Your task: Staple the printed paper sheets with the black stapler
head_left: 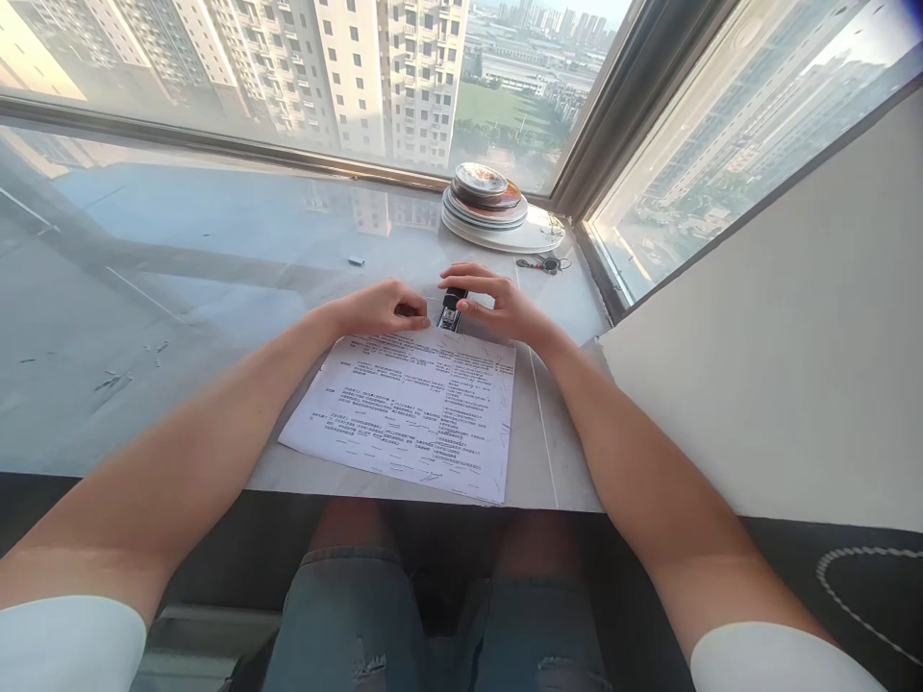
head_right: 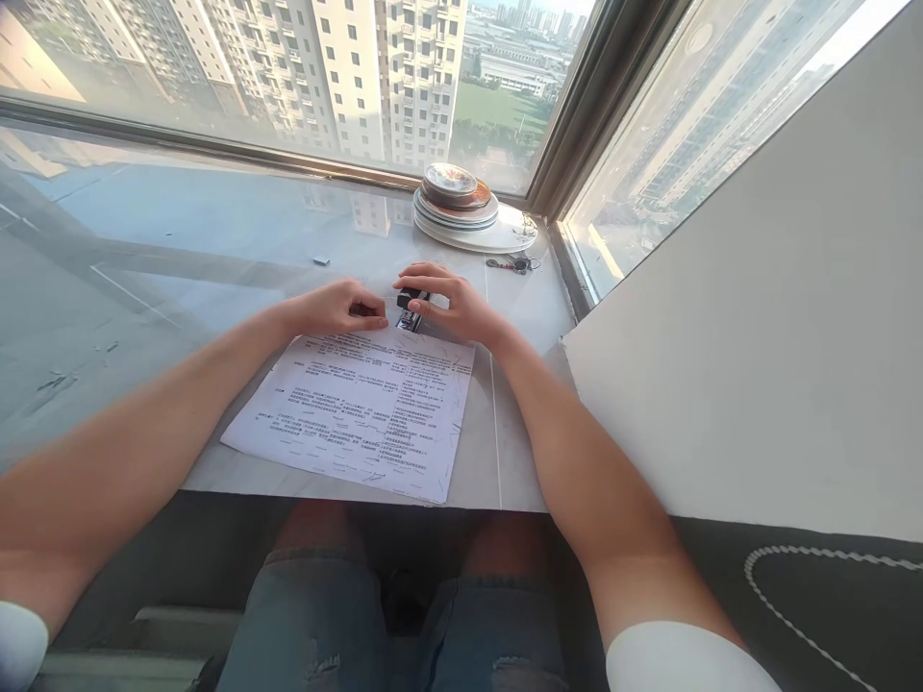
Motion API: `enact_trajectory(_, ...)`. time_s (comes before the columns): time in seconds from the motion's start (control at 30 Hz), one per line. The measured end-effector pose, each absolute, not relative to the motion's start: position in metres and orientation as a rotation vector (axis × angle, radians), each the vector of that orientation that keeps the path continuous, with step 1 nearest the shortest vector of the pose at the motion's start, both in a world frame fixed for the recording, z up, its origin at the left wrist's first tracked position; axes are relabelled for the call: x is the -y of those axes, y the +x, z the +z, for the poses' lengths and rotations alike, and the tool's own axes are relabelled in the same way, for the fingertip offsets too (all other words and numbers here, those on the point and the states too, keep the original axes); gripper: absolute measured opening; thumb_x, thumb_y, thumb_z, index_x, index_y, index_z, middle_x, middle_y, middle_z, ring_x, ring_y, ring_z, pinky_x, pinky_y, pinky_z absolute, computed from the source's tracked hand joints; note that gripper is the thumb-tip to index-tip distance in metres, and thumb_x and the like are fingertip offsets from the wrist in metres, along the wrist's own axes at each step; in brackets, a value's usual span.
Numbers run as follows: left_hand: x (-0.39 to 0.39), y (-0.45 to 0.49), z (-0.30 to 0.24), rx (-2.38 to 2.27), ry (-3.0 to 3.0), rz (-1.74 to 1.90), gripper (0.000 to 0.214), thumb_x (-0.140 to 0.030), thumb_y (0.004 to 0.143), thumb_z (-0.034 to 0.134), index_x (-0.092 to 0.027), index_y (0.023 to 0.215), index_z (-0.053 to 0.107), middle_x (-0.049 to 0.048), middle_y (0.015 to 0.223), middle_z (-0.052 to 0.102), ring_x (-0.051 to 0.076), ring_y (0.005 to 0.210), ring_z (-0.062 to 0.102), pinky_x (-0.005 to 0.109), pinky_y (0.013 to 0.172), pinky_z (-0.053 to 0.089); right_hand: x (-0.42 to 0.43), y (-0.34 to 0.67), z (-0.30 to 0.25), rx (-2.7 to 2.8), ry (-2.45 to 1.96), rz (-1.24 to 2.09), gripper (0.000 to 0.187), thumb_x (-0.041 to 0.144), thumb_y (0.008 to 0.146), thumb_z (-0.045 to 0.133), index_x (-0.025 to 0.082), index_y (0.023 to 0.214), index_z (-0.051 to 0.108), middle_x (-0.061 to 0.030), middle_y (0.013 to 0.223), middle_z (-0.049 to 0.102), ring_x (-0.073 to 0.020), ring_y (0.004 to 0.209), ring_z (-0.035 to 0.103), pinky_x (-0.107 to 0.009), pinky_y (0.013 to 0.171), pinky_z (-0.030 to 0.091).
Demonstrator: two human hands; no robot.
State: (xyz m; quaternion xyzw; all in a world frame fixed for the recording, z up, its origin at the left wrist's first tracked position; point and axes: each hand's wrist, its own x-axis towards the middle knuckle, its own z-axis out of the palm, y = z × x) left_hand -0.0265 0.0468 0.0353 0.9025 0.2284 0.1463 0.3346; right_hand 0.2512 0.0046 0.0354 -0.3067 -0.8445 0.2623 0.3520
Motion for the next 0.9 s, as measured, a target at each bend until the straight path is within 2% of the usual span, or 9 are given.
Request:
enact_trajectory(0.17,-0.0458,-0.0245,0.0337,-0.631,2.320,0.418,0.029,-0.041,0.095,0.072,-0.018,0.078,0.074,0.0006,0.067,0.062,0.010,0.058,0.049,0.026,0.056,0.037,-0.0045,0.2514,0.0364,2.227,-0.695,0.747,0.039,0.056,0.103,0.067,0.037,0.136,0.077,-0.0057,0.147,0.067,-0.0304,0.148,0.054,-0.055,0.130,0.042)
enact_trajectory(0.4,-0.0472,-0.0250,0.0335,-0.624,2.305,0.412,0.030,-0.041,0.094,0.072,-0.018,0.074,0.073,-0.0005,0.063,0.057,0.010,0.056,0.047,0.027,0.054,0.035,-0.0012,0.2516,0.0393,2.209,-0.696,0.786,0.039,0.056,0.101,0.071,0.036,0.133,0.079,-0.0058,0.148,0.067,-0.0323,0.150,0.051,-0.060,0.131,0.038)
enact_trajectory(0.67,-0.0482,-0.0253,0.0336,-0.615,2.269,0.435,0.031,-0.040,0.092,0.074,-0.017,0.073,0.074,-0.0005,0.063,0.057,0.010,0.056,0.046,0.026,0.054,0.035,0.0017,0.2479,0.0405,2.200,-0.784,0.784,0.040,0.063,0.100,0.067,0.037,0.127,0.081,-0.0043,0.147,0.066,-0.0312,0.149,0.051,-0.056,0.133,0.037)
enact_trajectory(0.9,-0.0490,-0.0256,0.0331,-0.596,2.252,0.460,0.028,-0.040,0.092,0.075,-0.017,0.077,0.078,0.0007,0.064,0.060,0.010,0.057,0.048,0.026,0.054,0.036,0.0051,0.2496,0.0457,2.247,-0.769,0.865,0.042,0.066,0.098,0.069,0.037,0.125,0.082,-0.0003,0.154,0.063,-0.0324,0.162,0.037,-0.057,0.138,0.028)
